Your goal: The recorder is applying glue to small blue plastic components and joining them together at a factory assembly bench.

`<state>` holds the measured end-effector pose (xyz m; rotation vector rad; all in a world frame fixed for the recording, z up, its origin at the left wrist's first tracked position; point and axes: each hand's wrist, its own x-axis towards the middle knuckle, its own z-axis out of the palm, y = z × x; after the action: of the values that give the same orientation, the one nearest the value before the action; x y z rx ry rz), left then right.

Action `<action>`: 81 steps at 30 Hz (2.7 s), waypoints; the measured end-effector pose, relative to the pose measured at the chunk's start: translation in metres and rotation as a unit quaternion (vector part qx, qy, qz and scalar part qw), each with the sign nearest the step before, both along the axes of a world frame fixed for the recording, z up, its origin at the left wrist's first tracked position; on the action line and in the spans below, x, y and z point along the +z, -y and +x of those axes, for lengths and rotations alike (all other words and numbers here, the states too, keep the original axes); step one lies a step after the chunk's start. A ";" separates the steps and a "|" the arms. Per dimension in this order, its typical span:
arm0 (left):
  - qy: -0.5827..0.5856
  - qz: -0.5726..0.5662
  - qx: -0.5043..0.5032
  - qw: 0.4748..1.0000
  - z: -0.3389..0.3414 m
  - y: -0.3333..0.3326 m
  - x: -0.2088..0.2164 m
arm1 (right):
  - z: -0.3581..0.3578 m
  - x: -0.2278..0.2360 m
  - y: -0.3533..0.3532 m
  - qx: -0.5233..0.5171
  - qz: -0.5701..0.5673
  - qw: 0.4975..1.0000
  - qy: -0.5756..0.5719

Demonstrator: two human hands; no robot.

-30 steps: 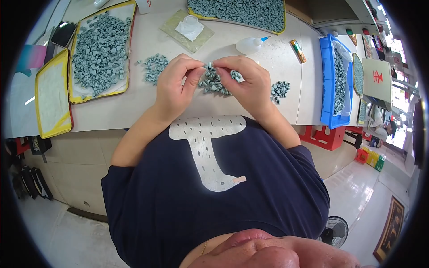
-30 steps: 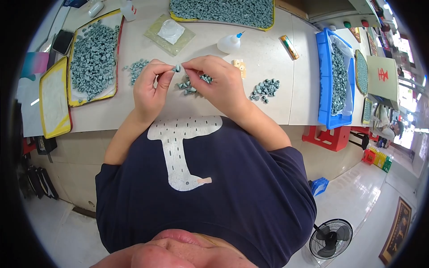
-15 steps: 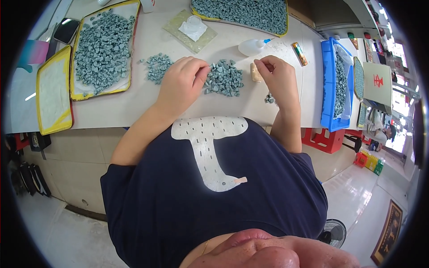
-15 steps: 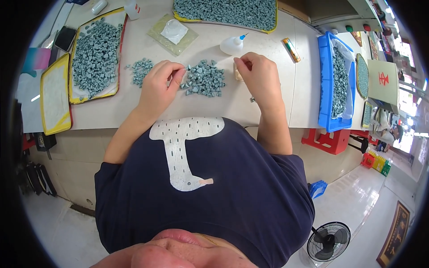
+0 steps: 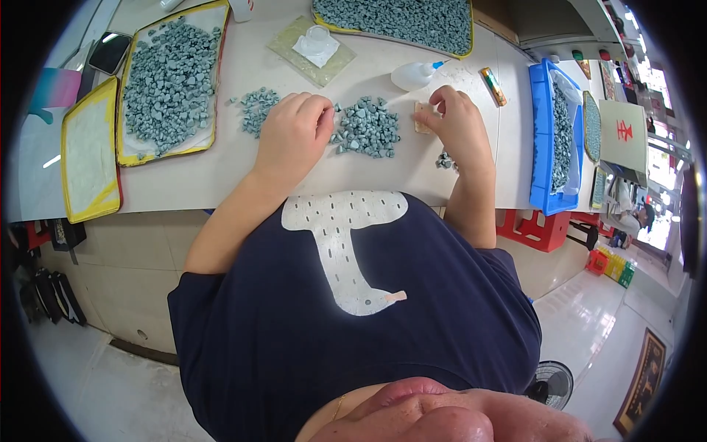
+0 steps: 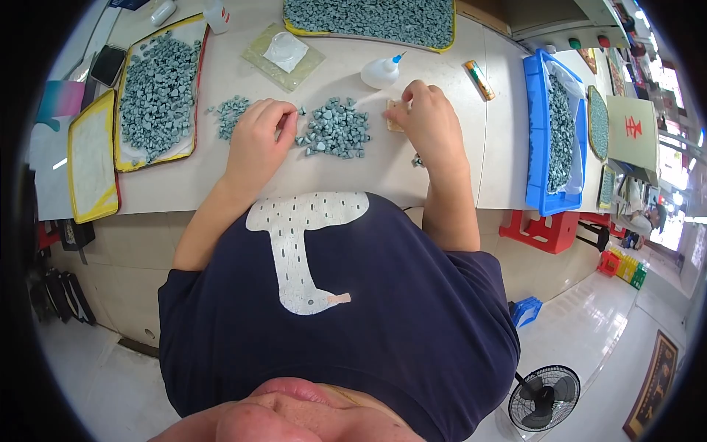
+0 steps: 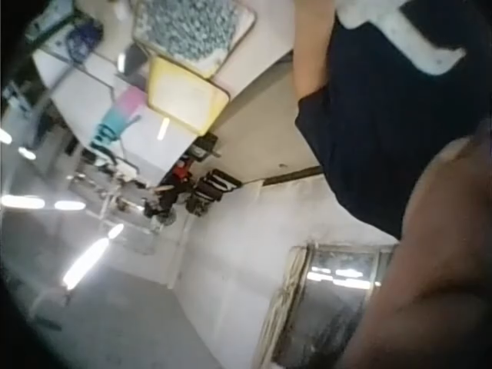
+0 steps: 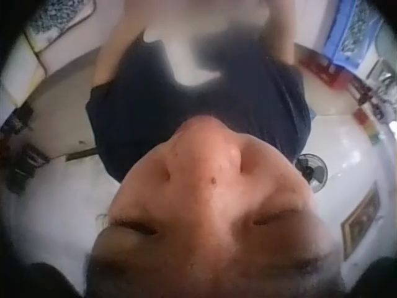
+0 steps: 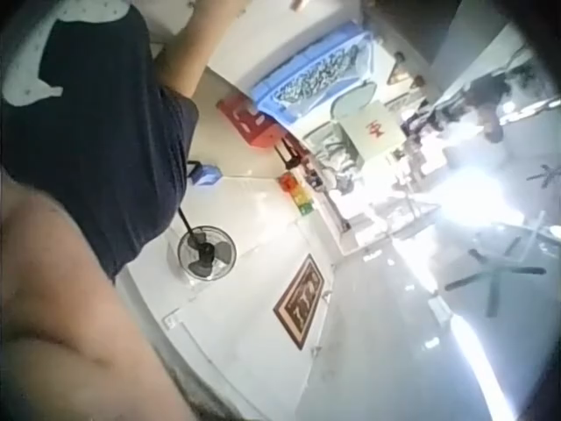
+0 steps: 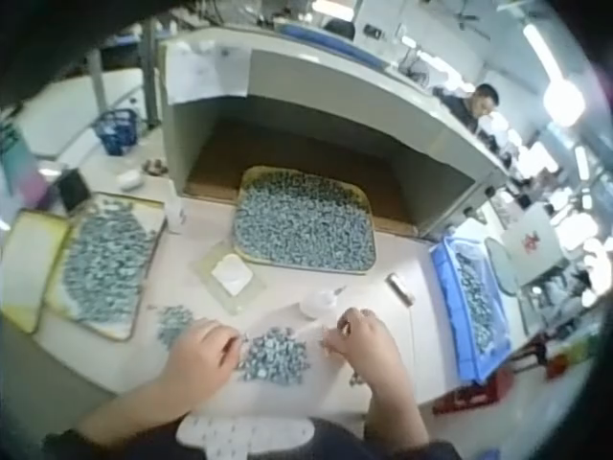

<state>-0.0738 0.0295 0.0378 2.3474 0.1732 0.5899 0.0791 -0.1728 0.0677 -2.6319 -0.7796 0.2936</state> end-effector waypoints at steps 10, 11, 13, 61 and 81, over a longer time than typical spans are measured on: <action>0.004 -0.108 0.013 0.994 0.000 0.006 0.006 | -0.014 -0.006 -0.004 0.094 0.070 0.993 0.003; 0.004 -0.116 0.011 0.993 -0.001 0.006 0.006 | -0.020 -0.004 -0.011 0.120 0.120 0.985 -0.001; -0.006 -0.128 0.013 0.992 -0.003 0.007 0.006 | -0.034 0.002 -0.027 0.168 0.220 0.961 -0.008; -0.034 -0.209 0.018 0.977 -0.004 0.006 0.007 | -0.015 0.013 -0.008 0.035 0.141 0.988 -0.054; -0.012 0.127 0.105 0.986 -0.007 -0.004 0.009 | 0.011 -0.019 -0.024 0.025 0.154 0.988 -0.001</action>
<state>-0.0810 0.0336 0.0467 2.6024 0.3794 0.7212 0.0904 -0.1492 0.0483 -2.3258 -0.8188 0.1718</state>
